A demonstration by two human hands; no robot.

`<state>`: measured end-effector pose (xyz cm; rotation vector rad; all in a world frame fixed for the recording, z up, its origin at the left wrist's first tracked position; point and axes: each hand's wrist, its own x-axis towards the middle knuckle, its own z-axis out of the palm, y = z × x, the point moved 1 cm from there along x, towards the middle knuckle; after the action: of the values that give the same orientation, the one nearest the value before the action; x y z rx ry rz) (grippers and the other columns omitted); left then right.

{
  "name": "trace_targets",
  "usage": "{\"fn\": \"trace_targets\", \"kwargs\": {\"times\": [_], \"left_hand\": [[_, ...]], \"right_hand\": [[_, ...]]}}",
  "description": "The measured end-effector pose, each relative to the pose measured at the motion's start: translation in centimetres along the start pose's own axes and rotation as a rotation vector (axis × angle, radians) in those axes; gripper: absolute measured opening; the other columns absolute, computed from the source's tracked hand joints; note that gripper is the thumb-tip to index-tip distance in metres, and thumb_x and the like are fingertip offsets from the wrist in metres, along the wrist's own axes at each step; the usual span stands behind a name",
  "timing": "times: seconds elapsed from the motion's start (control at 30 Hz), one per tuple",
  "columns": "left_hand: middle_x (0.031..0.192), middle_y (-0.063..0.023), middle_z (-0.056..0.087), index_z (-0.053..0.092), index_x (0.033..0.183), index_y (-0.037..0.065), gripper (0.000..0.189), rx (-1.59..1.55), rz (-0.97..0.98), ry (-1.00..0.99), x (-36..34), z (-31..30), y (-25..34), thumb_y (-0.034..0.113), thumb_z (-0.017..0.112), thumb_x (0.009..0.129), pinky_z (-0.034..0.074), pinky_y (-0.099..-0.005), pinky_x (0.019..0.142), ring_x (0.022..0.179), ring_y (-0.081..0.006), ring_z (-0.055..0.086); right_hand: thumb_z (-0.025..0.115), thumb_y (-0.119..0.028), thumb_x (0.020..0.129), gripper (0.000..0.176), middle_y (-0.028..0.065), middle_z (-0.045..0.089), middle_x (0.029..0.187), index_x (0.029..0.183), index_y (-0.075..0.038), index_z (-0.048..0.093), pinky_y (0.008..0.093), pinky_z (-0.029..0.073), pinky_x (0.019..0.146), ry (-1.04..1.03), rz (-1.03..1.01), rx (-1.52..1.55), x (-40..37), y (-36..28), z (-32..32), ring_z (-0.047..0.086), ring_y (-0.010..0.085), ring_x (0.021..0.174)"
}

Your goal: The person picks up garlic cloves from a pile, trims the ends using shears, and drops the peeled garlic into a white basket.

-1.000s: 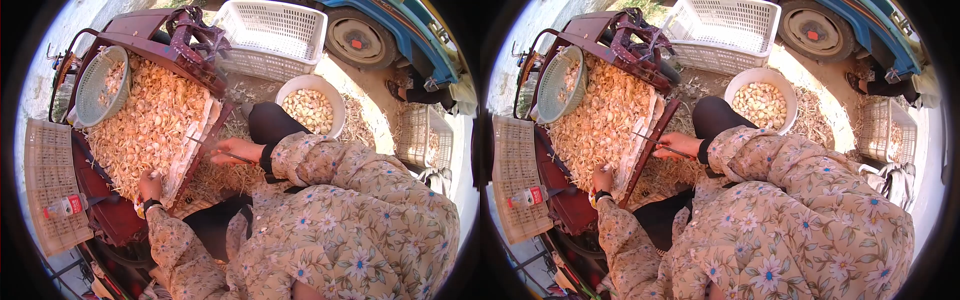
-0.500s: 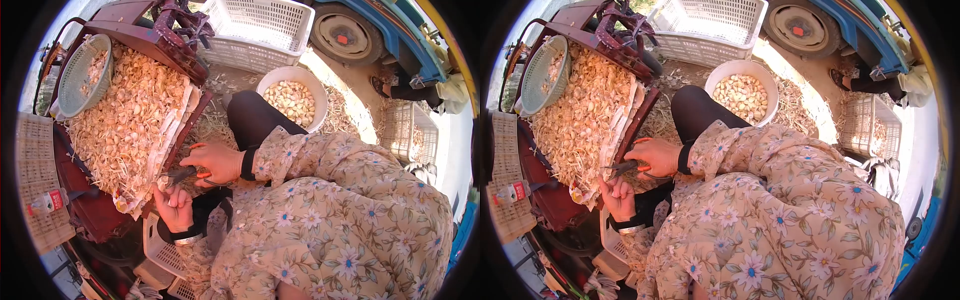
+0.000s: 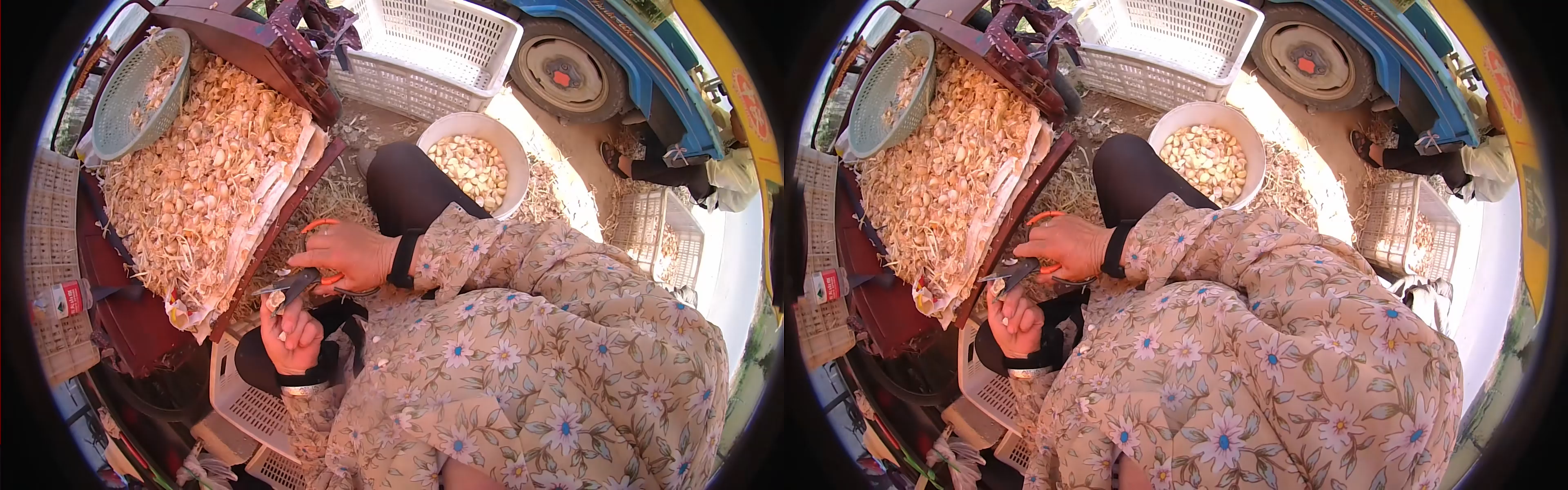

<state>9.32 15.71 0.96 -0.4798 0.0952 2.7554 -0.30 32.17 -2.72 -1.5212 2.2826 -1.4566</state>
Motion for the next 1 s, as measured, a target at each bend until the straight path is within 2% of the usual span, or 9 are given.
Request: {"fn": "trace_targets", "kwargs": {"times": [0.1,0.2,0.3,0.4,0.6,0.8,0.9,1.0], "left_hand": [[0.064,-0.0048,0.046,0.048,0.095,0.003,0.036,0.126,0.042,0.074,-0.2,0.0,0.5,0.035,0.031,0.095,0.026,-0.0198,0.036,0.039,-0.0065,0.038],[0.072,-0.0051,0.051,0.047,0.096,0.002,0.032,0.437,0.273,0.278,-0.2,0.5,0.2,0.032,0.034,0.094,0.031,-0.0179,0.04,0.049,-0.0063,0.042],[0.079,-0.0049,0.055,0.047,0.098,0.002,0.021,0.759,0.564,0.396,-0.2,1.4,-0.8,0.022,0.045,0.092,0.035,-0.0175,0.045,0.057,-0.0065,0.046],[0.084,-0.0063,0.057,0.048,0.099,0.002,0.018,0.985,0.677,0.529,-0.5,-0.1,-0.8,0.012,0.055,0.086,0.04,-0.0178,0.048,0.06,-0.0076,0.05],[0.085,-0.0081,0.058,0.048,0.098,0.002,0.015,1.039,0.746,0.585,-0.8,-0.3,-0.9,0.007,0.054,0.085,0.045,-0.0186,0.054,0.065,-0.0105,0.056],[0.083,-0.0125,0.058,0.047,0.093,0.006,0.01,0.878,0.66,0.476,-1.8,-0.9,0.0,0.01,0.052,0.086,0.04,-0.0184,0.05,0.058,-0.0108,0.051],[0.083,-0.0144,0.057,0.046,0.093,0.008,0.01,0.89,0.636,0.447,-2.3,-1.4,0.6,0.012,0.052,0.086,0.037,-0.0184,0.048,0.054,-0.0104,0.046],[0.083,-0.0157,0.057,0.045,0.094,0.008,0.011,0.949,0.632,0.39,-3.2,-0.8,0.4,0.013,0.051,0.087,0.036,-0.0188,0.047,0.052,-0.01,0.044]], "right_hand": [[0.066,-0.033,0.072,0.048,0.0096,0.054,0.08,0.112,-0.013,0.049,0.0389,0.045,0.069,-0.101,0.1,0.029,-0.4,0.0,0.1,0.055,0.0295,0.078],[0.064,-0.036,0.074,0.043,0.0099,0.057,0.078,0.109,-0.015,0.052,0.0388,0.045,0.061,-0.164,0.201,0.074,-0.5,-0.3,0.0,0.057,0.03,0.074],[0.064,-0.038,0.075,0.038,0.0087,0.06,0.072,0.104,-0.015,0.055,0.0384,0.044,0.057,-0.201,0.275,0.192,-0.6,-0.2,0.1,0.058,0.0299,0.066],[0.064,-0.038,0.075,0.035,0.0071,0.059,0.065,0.099,-0.014,0.057,0.0371,0.043,0.053,-0.26,0.285,0.201,-0.6,-0.4,0.2,0.058,0.0287,0.062],[0.064,-0.036,0.076,0.031,0.0082,0.059,0.063,0.093,-0.011,0.06,0.0354,0.041,0.052,-0.293,0.308,0.245,-0.7,-0.8,0.5,0.056,0.0273,0.058],[0.061,-0.04,0.079,0.035,0.0059,0.057,0.064,0.093,-0.008,0.062,0.0312,0.04,0.052,-0.416,0.372,0.519,-0.9,-0.9,1.3,0.055,0.0158,0.057],[0.06,-0.041,0.08,0.039,0.0046,0.057,0.064,0.096,-0.005,0.06,0.0274,0.039,0.046,-0.416,0.358,0.627,-1.0,-0.8,2.3,0.052,0.012,0.052],[0.057,-0.042,0.082,0.04,0.0041,0.058,0.065,0.093,-0.003,0.057,0.0235,0.037,0.039,-0.42,0.782,0.948,-0.5,-1.1,1.4,0.049,0.0089,0.045]]}}
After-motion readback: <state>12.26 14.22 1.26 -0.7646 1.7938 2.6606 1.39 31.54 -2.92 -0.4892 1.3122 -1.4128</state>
